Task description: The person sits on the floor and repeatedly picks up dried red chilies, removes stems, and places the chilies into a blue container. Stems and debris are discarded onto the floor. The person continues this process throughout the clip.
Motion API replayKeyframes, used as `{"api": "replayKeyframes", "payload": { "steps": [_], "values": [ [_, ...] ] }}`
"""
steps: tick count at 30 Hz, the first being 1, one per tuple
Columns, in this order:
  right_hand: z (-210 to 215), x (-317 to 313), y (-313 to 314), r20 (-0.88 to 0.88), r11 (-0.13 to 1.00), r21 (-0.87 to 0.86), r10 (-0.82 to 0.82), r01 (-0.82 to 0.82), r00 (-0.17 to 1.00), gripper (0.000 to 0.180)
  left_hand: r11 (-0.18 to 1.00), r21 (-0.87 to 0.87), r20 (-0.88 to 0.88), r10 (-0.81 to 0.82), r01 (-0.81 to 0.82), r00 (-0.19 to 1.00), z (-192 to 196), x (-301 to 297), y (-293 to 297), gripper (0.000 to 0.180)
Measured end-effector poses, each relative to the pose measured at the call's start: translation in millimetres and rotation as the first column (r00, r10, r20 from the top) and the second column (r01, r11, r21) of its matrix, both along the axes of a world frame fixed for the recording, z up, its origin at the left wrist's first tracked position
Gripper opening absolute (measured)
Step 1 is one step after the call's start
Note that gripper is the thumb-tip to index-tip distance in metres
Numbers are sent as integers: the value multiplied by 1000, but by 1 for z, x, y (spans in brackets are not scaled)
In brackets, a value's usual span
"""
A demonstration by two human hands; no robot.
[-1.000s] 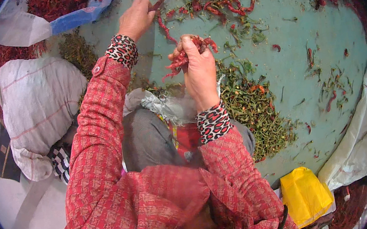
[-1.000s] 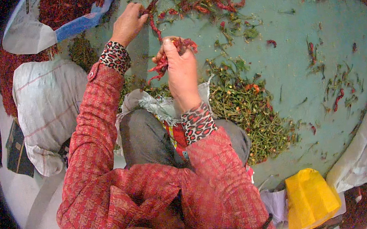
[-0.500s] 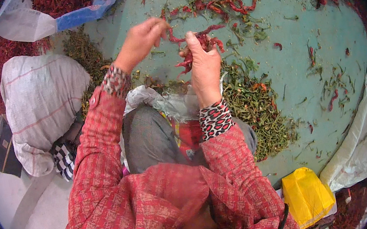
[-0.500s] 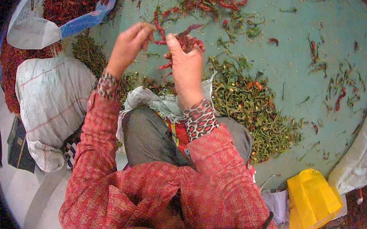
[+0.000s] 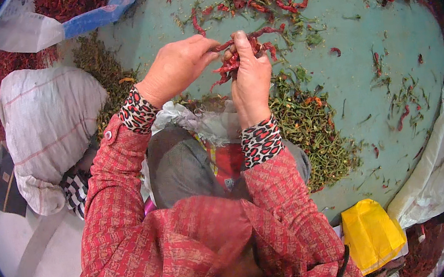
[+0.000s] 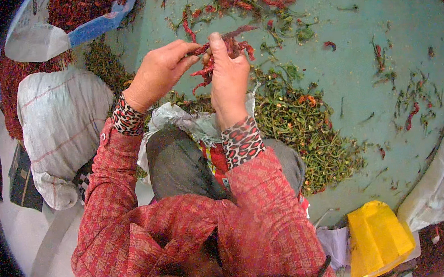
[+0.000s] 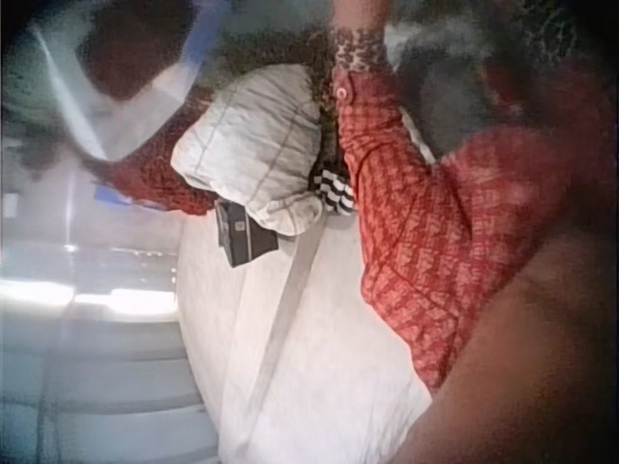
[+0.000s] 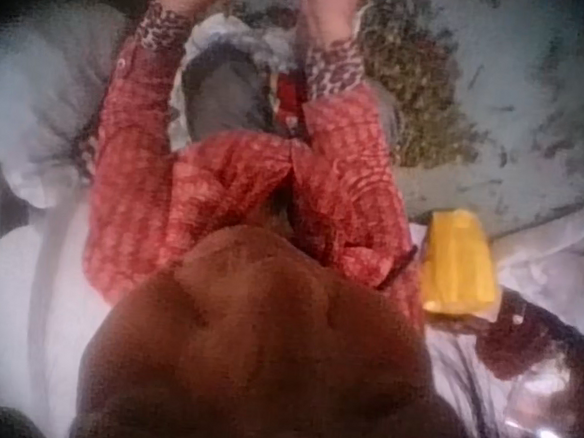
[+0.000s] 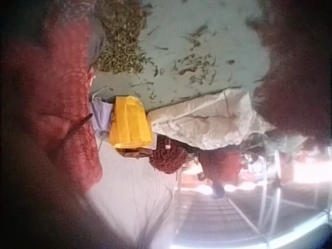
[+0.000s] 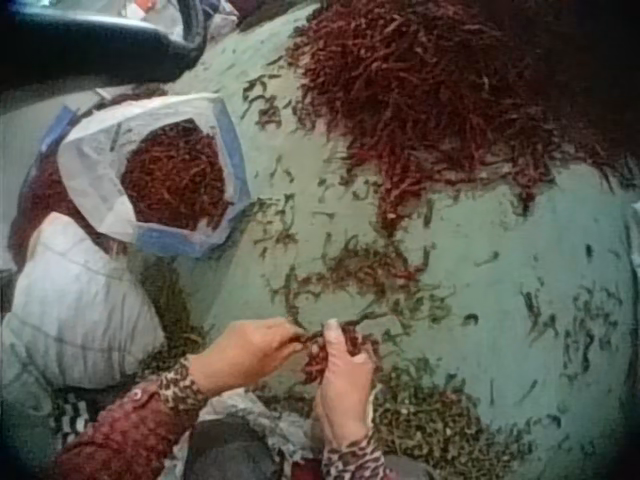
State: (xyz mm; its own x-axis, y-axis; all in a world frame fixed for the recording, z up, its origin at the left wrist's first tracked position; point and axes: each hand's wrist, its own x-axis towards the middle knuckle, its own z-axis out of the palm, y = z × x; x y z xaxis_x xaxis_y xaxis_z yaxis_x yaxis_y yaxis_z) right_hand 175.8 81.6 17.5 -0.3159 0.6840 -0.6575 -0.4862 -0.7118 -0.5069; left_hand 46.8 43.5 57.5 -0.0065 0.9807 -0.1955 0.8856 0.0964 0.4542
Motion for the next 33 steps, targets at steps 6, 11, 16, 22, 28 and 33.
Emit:
{"api": "replayKeyframes", "payload": {
  "steps": [6,11,16,22,28,33],
  "values": [
    [-1,0,-1,0,1000,-14,-27,27,1000,24,990,-76,152,129,-119,980,-1,0,-1,16],
    [0,-5,-5,-38,983,10,-184,184,982,19,870,-121,408,482,-477,775,-15,13,-4,15],
    [3,0,-8,4,977,-70,-202,202,979,16,999,-1,22,34,-34,999,7,18,-16,12],
    [17,12,11,-10,984,63,-168,169,986,19,858,-503,-313,-292,104,904,-1,-28,-39,15],
    [2,-7,-5,-89,991,-55,-129,124,988,18,959,-229,-210,122,-170,970,-35,-59,-6,26],
    [-8,1,-2,-46,994,-98,-63,58,997,22,962,105,-258,271,-252,927,-85,-71,43,25]
  ]
}}
